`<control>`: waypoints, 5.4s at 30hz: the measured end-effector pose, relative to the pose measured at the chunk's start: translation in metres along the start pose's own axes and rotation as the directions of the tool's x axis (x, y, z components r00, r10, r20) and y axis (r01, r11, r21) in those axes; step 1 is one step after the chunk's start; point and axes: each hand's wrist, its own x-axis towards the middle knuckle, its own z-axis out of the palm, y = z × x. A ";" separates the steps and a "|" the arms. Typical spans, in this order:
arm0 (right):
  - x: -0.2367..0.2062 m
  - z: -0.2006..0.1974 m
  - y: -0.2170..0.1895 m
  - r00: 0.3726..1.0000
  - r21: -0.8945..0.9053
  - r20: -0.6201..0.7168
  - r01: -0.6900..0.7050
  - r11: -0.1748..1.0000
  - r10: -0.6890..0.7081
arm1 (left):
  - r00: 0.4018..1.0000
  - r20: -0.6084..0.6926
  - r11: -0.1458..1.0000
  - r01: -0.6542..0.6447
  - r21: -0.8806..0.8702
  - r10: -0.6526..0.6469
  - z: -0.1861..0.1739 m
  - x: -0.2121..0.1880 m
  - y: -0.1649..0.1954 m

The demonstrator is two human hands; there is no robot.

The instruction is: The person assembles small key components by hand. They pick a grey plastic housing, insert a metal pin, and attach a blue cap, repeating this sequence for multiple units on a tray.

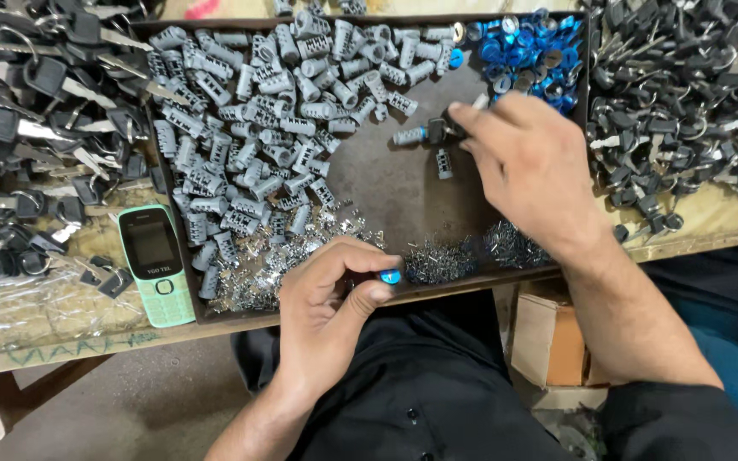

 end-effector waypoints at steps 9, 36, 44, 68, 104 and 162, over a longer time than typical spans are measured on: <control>-0.042 -0.013 -0.035 0.967 0.639 -0.047 -0.163 0.752 0.249 | 0.996 -0.036 0.995 0.084 -0.048 -0.086 0.003 0.000 0.007; -0.048 -0.043 -0.079 0.991 0.691 0.111 -0.128 0.712 0.071 | 0.884 0.148 0.704 -0.445 0.554 0.443 0.000 0.003 0.048; -0.043 -0.026 -0.080 0.971 0.812 0.205 -0.240 0.533 0.124 | 0.925 0.142 0.761 -0.371 0.532 0.352 0.000 -0.002 0.045; 0.026 0.021 -0.079 0.988 0.261 0.031 0.139 0.955 -0.152 | 0.888 -0.295 0.864 -0.186 0.469 0.352 -0.013 -0.014 0.009; -0.023 0.006 -0.046 0.994 0.121 -0.037 -0.095 0.988 0.101 | 0.991 0.131 0.981 -0.011 0.193 -0.014 0.004 -0.003 0.015; -0.082 -0.045 -0.028 0.883 0.257 0.075 -0.466 0.847 0.463 | 0.932 0.192 0.793 0.363 -0.490 -0.308 0.015 -0.004 0.003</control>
